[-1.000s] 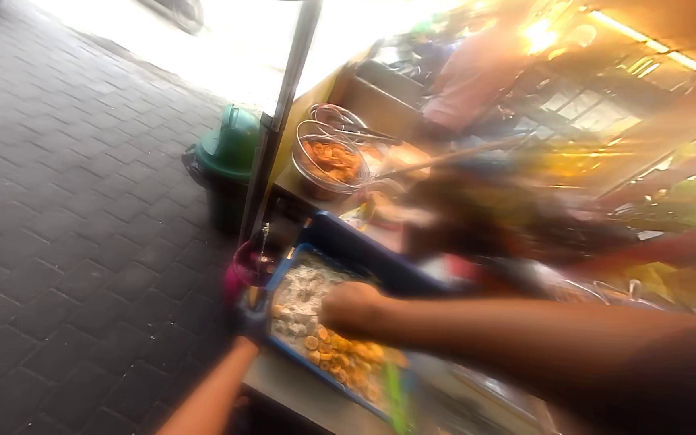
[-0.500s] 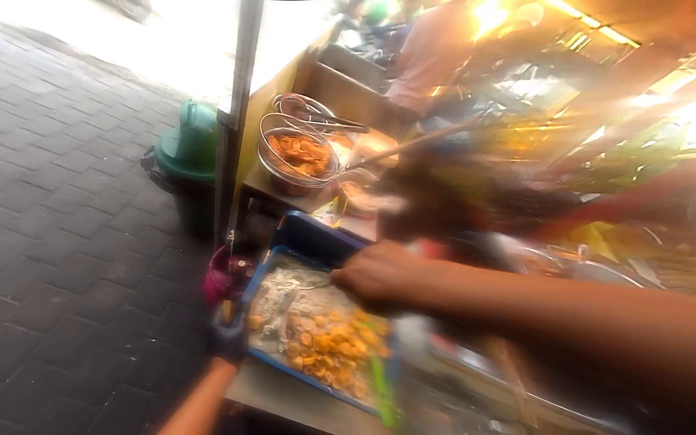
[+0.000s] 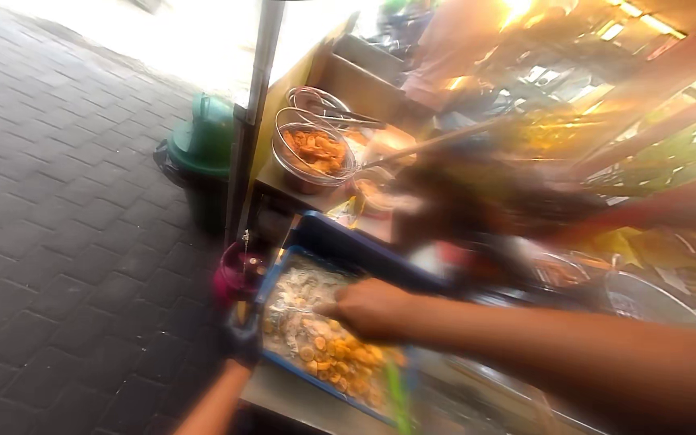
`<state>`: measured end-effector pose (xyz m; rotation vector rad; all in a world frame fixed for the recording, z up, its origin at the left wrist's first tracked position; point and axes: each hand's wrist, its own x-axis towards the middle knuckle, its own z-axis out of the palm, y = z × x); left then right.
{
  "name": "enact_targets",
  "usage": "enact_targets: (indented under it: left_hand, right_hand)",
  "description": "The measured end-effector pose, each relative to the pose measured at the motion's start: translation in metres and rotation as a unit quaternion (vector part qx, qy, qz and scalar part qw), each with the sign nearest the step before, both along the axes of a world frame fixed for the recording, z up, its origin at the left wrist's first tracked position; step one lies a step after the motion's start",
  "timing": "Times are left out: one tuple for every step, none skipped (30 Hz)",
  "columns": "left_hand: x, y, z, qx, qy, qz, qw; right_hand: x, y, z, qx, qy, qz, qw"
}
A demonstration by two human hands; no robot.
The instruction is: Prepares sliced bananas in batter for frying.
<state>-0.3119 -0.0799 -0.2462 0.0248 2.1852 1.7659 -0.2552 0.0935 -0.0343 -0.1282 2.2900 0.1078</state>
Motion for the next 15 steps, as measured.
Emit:
enact_targets:
  left_hand:
    - [0.000, -0.001, 0.000, 0.006, 0.002, -0.001, 1.000]
    - [0.000, -0.001, -0.001, -0.001, 0.007, -0.001, 1.000]
    - [0.001, -0.001, 0.002, -0.007, -0.002, -0.002, 1.000]
    - [0.001, -0.001, 0.004, -0.015, -0.001, -0.003, 1.000]
    - [0.000, 0.000, 0.002, -0.022, 0.006, 0.000, 1.000]
    - [-0.002, -0.002, 0.006, -0.026, -0.009, -0.014, 1.000]
    - [-0.002, -0.002, 0.003, -0.030, -0.016, -0.018, 0.999]
    - [-0.002, -0.001, -0.008, -0.026, -0.005, -0.009, 1.000]
    - [-0.002, 0.001, -0.024, -0.023, 0.018, 0.010, 1.000]
    - [-0.003, 0.002, -0.028, -0.012, 0.024, 0.020, 0.999]
    - [-0.004, 0.001, -0.027, -0.008, 0.024, 0.020, 0.999]
    - [-0.004, 0.001, -0.027, -0.012, 0.024, 0.018, 0.999]
    - [-0.005, 0.001, -0.025, -0.017, 0.021, 0.017, 0.999]
    - [-0.005, 0.001, -0.021, -0.022, 0.018, 0.016, 0.999]
    - [-0.004, 0.001, -0.020, -0.029, 0.018, 0.013, 0.999]
  right_hand:
    - [-0.005, -0.005, 0.001, 0.013, -0.012, 0.014, 1.000]
    - [-0.010, -0.011, 0.002, 0.022, -0.027, 0.025, 0.999]
    - [-0.015, -0.018, 0.001, 0.024, -0.039, 0.035, 0.998]
    - [-0.020, -0.025, -0.001, 0.023, -0.046, 0.044, 0.998]
    - [-0.025, -0.031, -0.004, 0.021, -0.052, 0.050, 0.997]
    - [-0.030, -0.036, -0.006, 0.020, -0.058, 0.049, 0.997]
    - [-0.035, -0.040, -0.009, 0.020, -0.064, 0.050, 0.997]
    - [-0.039, -0.042, -0.013, 0.019, -0.067, 0.052, 0.996]
    - [-0.043, -0.043, -0.019, 0.021, -0.070, 0.058, 0.996]
    - [-0.046, -0.042, -0.025, 0.023, -0.073, 0.063, 0.995]
    - [-0.048, -0.041, -0.030, 0.022, -0.076, 0.064, 0.995]
    - [-0.049, -0.040, -0.036, 0.021, -0.080, 0.062, 0.995]
    - [-0.052, -0.039, -0.040, 0.021, -0.085, 0.058, 0.994]
    - [-0.054, -0.039, -0.045, 0.023, -0.089, 0.054, 0.994]
    - [-0.056, -0.040, -0.050, 0.025, -0.094, 0.051, 0.994]
